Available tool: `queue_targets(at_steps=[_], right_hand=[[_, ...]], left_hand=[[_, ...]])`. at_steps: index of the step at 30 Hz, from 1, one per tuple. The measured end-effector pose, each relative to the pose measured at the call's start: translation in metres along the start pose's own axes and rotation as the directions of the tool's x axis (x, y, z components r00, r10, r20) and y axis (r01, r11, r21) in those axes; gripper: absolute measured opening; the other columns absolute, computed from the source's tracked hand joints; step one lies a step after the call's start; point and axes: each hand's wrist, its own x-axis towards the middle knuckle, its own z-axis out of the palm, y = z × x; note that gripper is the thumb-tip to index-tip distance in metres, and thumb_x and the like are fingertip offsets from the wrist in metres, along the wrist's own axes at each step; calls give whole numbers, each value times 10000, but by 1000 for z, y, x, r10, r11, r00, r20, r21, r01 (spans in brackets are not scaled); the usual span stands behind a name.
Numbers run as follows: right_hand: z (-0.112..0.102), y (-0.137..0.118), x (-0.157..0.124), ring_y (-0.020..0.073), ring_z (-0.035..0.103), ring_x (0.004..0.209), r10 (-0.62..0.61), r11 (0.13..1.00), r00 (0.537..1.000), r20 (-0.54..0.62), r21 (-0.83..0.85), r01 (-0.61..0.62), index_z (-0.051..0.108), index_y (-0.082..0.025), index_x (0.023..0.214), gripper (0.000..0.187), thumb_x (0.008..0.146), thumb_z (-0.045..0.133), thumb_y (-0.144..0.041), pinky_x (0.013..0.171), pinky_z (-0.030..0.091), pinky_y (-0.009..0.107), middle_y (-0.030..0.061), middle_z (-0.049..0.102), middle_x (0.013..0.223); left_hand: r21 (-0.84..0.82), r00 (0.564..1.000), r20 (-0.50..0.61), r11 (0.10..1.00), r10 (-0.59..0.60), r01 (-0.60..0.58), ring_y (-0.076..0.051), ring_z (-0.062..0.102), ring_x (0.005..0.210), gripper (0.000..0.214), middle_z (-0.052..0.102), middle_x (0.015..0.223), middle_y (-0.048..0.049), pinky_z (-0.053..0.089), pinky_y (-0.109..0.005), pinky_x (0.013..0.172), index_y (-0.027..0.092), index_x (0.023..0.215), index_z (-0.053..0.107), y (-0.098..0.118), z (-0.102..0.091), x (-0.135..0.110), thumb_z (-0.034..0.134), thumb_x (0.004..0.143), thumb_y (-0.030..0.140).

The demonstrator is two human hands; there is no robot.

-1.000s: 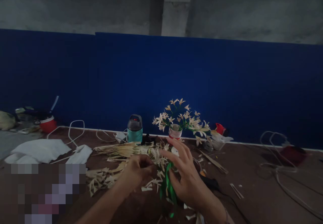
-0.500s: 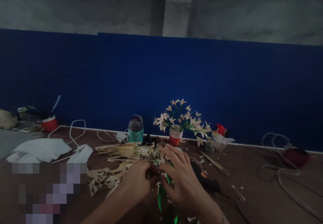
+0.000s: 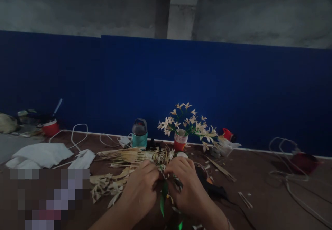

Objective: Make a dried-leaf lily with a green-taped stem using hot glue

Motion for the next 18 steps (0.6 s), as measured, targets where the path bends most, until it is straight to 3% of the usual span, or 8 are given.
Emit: queue_targets(at_steps=[4, 12, 18], right_hand=[[1, 2, -1, 197, 519, 830, 8, 999, 1000, -29, 37, -7, 522, -214, 834, 244, 685, 500, -23, 789, 329, 353, 16, 601, 797], [2, 2, -3, 209, 489, 882, 86, 995, 996, 13, 51, -87, 524, -216, 895, 290, 682, 504, -21, 799, 366, 358, 34, 566, 866], [0, 2, -5, 213, 480, 890, 145, 985, 988, 44, 91, -149, 519, -216, 910, 309, 663, 507, -30, 796, 375, 352, 29, 568, 864]], left_hand=[[121, 999, 14, 992, 33, -34, -199, 492, 728, 136, 573, 680, -33, 381, -329, 664, 167, 643, 540, 1, -1, -1, 532, 712, 50], [103, 1000, -18, 994, -17, 19, -206, 494, 840, 209, 565, 840, -33, 424, -368, 754, 178, 731, 511, 5, -3, -4, 478, 677, -21], [304, 997, -81, 952, 6, 19, -266, 464, 996, 372, 527, 1038, -87, 401, -451, 825, 174, 901, 528, -4, -1, -8, 438, 623, -56]])
